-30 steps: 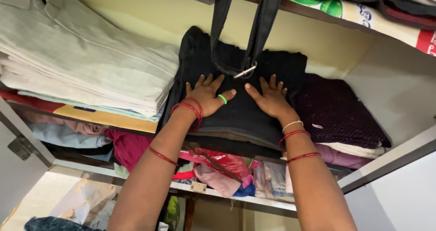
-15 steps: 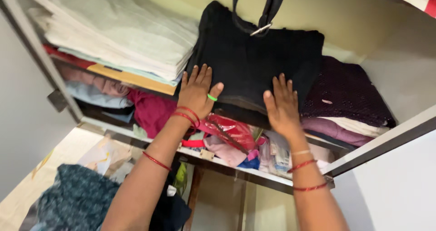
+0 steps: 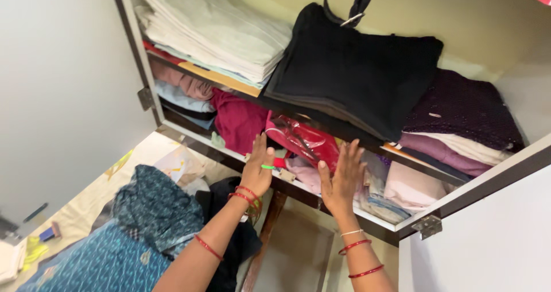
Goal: The person folds various garments on a bed and places them into an open wardrobe. They handle trousers, shirts, and other folded items, arranging them on shelves inside the wardrobe.
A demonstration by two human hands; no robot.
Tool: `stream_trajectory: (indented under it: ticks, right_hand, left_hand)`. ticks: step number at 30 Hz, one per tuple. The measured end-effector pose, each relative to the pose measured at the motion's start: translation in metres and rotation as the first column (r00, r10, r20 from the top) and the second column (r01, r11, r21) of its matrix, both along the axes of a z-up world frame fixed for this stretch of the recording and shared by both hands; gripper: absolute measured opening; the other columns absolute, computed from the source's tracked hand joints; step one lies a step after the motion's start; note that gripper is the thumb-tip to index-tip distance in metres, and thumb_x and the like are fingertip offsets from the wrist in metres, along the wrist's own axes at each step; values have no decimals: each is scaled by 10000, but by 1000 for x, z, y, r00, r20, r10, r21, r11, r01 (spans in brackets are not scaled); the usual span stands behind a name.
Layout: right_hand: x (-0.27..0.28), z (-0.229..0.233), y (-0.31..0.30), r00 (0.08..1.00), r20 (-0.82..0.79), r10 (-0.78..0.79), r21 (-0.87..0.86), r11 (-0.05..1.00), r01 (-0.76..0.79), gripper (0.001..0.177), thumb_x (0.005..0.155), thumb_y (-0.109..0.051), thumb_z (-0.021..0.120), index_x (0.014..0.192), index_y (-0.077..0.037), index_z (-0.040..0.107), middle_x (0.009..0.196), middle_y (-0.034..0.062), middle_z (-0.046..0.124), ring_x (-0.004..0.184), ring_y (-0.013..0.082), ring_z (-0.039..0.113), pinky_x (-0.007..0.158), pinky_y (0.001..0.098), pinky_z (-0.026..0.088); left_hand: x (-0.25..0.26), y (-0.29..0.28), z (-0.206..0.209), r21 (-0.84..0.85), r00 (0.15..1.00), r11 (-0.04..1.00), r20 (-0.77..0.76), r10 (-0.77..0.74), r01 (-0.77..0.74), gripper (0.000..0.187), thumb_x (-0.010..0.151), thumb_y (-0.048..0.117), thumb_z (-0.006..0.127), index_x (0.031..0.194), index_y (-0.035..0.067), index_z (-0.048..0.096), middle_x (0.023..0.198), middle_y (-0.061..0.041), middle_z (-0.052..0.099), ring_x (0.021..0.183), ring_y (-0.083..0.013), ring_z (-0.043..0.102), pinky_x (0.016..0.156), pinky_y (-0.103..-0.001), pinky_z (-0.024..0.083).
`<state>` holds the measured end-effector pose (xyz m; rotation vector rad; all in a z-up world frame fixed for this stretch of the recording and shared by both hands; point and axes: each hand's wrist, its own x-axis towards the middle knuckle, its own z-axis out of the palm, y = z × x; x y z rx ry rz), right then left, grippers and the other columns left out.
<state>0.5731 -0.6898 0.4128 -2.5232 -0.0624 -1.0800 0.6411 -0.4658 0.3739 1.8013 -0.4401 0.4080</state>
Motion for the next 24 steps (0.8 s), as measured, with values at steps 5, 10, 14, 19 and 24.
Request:
stream_trajectory:
  ticks: [5, 10, 14, 19, 24]
  right_hand:
    - [-13, -39, 23, 931, -171, 321, 540, 821, -184, 818, 1023, -586, 382, 1605, -28, 241, 1680, 212, 248, 1561, 332, 240, 1252, 441, 200]
    - [-28, -72, 59, 809, -231, 541, 844, 525, -110, 827, 983, -634, 344, 1590, -75, 286, 1666, 138, 322, 1556, 271, 260, 1231, 412, 198]
    - [-38, -100, 94, 682, -263, 683, 937, 350, 11, 877, 943, -683, 339, 1581, -82, 314, 1639, 136, 376, 1538, 269, 313, 1221, 426, 256]
    - [-59, -143, 143, 555, -317, 769, 940, 334, 74, 925, 951, -711, 323, 1543, -3, 389, 1623, 163, 410, 1533, 284, 338, 1228, 439, 271]
    - [-85, -173, 208, 460, -323, 827, 946, 288, 147, 934, 940, -716, 333, 1528, 5, 412, 1603, 165, 444, 1514, 296, 374, 1217, 445, 298]
  left_hand:
    - [-31, 28, -59, -472, 935, 879, -280, -219, 65, 900, 997, 703, 289, 1595, 31, 259, 1674, -186, 314, 1582, -334, 257, 1257, -449, 192]
    - [-72, 75, -109, -634, 790, 767, -519, -327, -99, 970, 897, 777, 235, 1632, 144, 205, 1632, -157, 362, 1528, -324, 320, 1213, -472, 258]
    - [-108, 122, -141, -700, 782, 686, -534, -320, -198, 985, 890, 790, 221, 1620, 130, 250, 1617, -176, 410, 1507, -330, 371, 1200, -471, 287]
    - [-164, 181, -174, -661, 735, 661, -634, -240, -355, 1004, 888, 808, 174, 1621, 129, 267, 1611, -183, 427, 1502, -324, 384, 1199, -469, 290]
    - [-228, 246, -178, -669, 740, 599, -649, -180, -441, 1021, 877, 820, 159, 1621, 128, 252, 1616, -180, 414, 1503, -331, 384, 1203, -466, 291]
